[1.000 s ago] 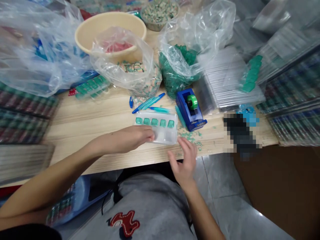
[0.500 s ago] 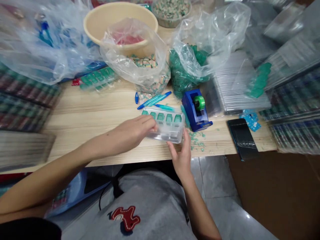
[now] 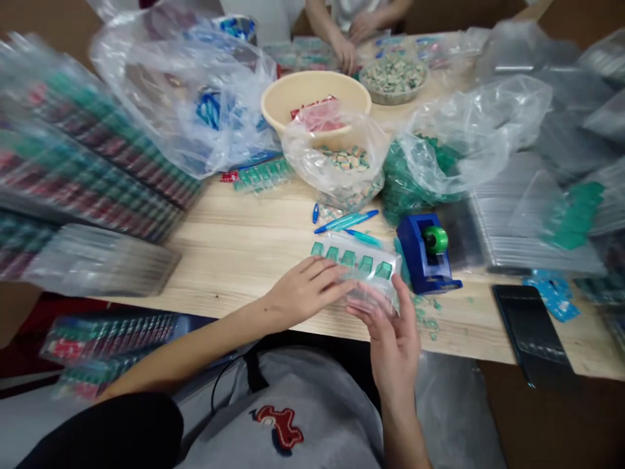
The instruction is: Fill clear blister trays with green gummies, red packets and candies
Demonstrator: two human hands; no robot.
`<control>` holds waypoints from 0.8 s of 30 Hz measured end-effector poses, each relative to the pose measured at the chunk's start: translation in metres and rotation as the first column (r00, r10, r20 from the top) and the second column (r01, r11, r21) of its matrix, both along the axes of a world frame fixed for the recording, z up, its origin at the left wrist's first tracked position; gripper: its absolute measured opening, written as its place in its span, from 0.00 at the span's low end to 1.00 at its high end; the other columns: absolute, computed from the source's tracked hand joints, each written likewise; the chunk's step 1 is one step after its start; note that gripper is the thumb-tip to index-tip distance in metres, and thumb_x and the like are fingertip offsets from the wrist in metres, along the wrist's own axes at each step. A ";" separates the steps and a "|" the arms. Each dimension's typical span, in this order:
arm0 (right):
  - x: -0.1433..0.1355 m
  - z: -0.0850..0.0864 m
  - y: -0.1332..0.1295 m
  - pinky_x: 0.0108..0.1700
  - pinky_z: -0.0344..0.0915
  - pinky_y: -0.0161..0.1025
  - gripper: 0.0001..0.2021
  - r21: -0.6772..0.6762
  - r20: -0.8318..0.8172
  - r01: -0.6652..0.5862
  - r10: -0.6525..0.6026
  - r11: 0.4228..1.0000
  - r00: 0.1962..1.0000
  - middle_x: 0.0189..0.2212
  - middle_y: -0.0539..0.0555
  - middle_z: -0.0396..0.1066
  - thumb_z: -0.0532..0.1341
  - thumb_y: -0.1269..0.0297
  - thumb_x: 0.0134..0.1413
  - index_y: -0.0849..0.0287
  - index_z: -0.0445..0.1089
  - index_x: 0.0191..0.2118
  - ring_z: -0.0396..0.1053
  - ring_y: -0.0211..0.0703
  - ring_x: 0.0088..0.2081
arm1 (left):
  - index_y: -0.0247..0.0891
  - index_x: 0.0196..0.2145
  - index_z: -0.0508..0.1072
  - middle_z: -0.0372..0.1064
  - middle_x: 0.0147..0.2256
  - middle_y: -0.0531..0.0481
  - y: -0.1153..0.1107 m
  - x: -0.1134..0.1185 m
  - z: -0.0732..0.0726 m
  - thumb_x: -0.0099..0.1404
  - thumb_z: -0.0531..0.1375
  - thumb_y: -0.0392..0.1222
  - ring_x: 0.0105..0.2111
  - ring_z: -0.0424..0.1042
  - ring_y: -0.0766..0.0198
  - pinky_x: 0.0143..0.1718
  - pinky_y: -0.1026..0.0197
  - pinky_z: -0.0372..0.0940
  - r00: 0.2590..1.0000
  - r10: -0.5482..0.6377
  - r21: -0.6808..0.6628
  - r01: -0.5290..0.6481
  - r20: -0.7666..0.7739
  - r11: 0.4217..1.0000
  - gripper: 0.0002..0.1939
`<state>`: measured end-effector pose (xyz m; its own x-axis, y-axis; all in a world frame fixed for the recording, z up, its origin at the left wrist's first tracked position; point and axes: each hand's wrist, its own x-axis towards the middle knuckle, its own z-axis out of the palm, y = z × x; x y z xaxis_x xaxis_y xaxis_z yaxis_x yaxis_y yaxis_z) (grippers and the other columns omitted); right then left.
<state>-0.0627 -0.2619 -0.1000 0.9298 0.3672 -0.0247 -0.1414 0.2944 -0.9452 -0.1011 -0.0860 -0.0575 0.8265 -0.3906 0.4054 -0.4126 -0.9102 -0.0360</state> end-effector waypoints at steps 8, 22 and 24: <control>0.004 0.006 -0.014 0.40 0.76 0.39 0.18 -0.142 0.146 0.113 -0.092 0.983 0.985 0.42 0.53 0.79 0.60 0.66 0.63 0.47 0.67 0.58 0.79 0.39 0.36 | 0.46 0.56 0.67 0.71 0.50 0.45 0.109 -0.026 0.010 0.72 0.49 0.33 0.50 0.69 0.56 0.51 0.50 0.63 0.834 0.552 -0.009 -0.552 0.022 0.834 0.19; 0.009 0.000 -0.031 0.39 0.72 0.26 0.14 -0.313 0.138 0.136 -0.097 0.940 0.986 0.38 0.46 0.78 0.59 0.67 0.64 0.44 0.71 0.53 0.77 0.30 0.34 | 0.34 0.54 0.68 0.68 0.54 0.43 0.175 0.078 0.016 0.70 0.46 0.57 0.57 0.65 0.51 0.59 0.48 0.58 0.735 0.640 -0.164 -0.675 -0.221 0.719 0.27; 0.010 0.000 -0.031 0.39 0.73 0.27 0.14 -0.326 0.147 0.140 -0.096 0.935 0.984 0.38 0.47 0.78 0.60 0.67 0.63 0.44 0.71 0.52 0.77 0.31 0.35 | 0.37 0.51 0.70 0.70 0.53 0.44 0.148 0.087 0.039 0.72 0.46 0.53 0.56 0.66 0.54 0.59 0.48 0.58 0.817 0.570 -0.242 -0.574 -0.093 0.783 0.23</control>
